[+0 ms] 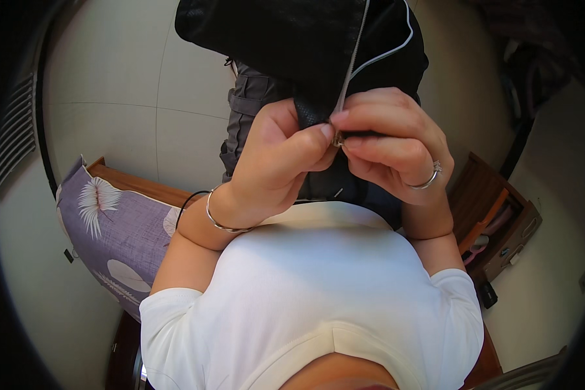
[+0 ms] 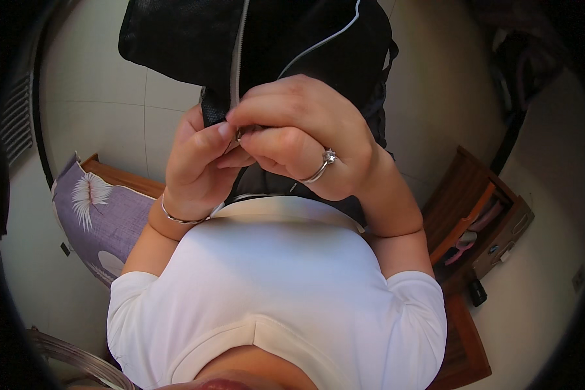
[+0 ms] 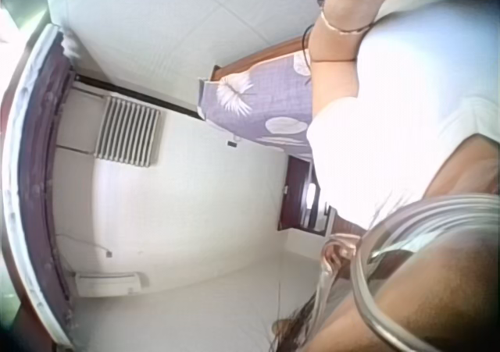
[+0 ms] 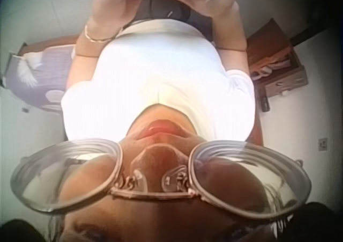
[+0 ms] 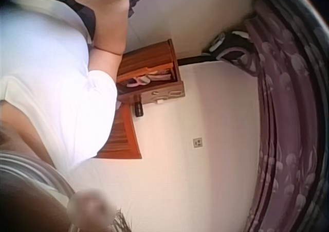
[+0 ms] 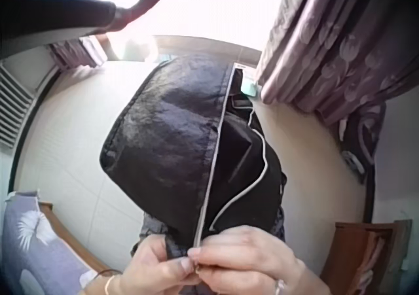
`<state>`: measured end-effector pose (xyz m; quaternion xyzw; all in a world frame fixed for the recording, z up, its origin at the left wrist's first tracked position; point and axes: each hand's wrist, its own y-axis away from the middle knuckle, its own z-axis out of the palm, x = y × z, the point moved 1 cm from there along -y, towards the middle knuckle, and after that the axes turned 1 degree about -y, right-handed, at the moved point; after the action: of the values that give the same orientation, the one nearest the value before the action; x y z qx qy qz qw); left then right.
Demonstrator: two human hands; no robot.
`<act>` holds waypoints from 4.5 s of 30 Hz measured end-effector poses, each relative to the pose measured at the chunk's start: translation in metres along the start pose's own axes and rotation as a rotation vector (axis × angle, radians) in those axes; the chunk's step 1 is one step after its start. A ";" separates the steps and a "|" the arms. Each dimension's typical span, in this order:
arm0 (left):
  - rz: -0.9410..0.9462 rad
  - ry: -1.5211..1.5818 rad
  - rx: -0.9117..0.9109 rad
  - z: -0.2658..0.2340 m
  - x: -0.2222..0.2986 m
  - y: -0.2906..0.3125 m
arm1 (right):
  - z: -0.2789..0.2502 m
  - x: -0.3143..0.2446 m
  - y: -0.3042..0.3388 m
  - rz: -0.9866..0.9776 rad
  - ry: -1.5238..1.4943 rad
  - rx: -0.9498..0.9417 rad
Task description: The person repairs a broken zipper on a black garment. They use a nail clipper to trim the frayed white zipper pull, then use a small metal tool to manipulate and reattach the zipper slider to the teeth. The person repeatedly tests the zipper's movement to ensure it functions correctly.
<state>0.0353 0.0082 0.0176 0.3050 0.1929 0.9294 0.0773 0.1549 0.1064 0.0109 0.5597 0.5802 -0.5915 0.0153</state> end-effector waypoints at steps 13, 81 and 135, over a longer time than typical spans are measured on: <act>-0.024 -0.028 -0.047 0.001 0.002 0.002 | -0.006 0.002 -0.007 0.088 -0.149 -0.045; -0.169 0.110 0.086 -0.001 -0.008 0.000 | 0.007 -0.031 -0.008 0.444 0.313 -0.021; -0.164 -0.017 -0.091 -0.007 0.014 0.003 | -0.004 -0.005 -0.006 0.722 -0.406 -0.023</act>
<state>0.0195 0.0073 0.0209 0.2922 0.1741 0.9252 0.1683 0.1552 0.1079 0.0189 0.5991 0.3385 -0.6400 0.3420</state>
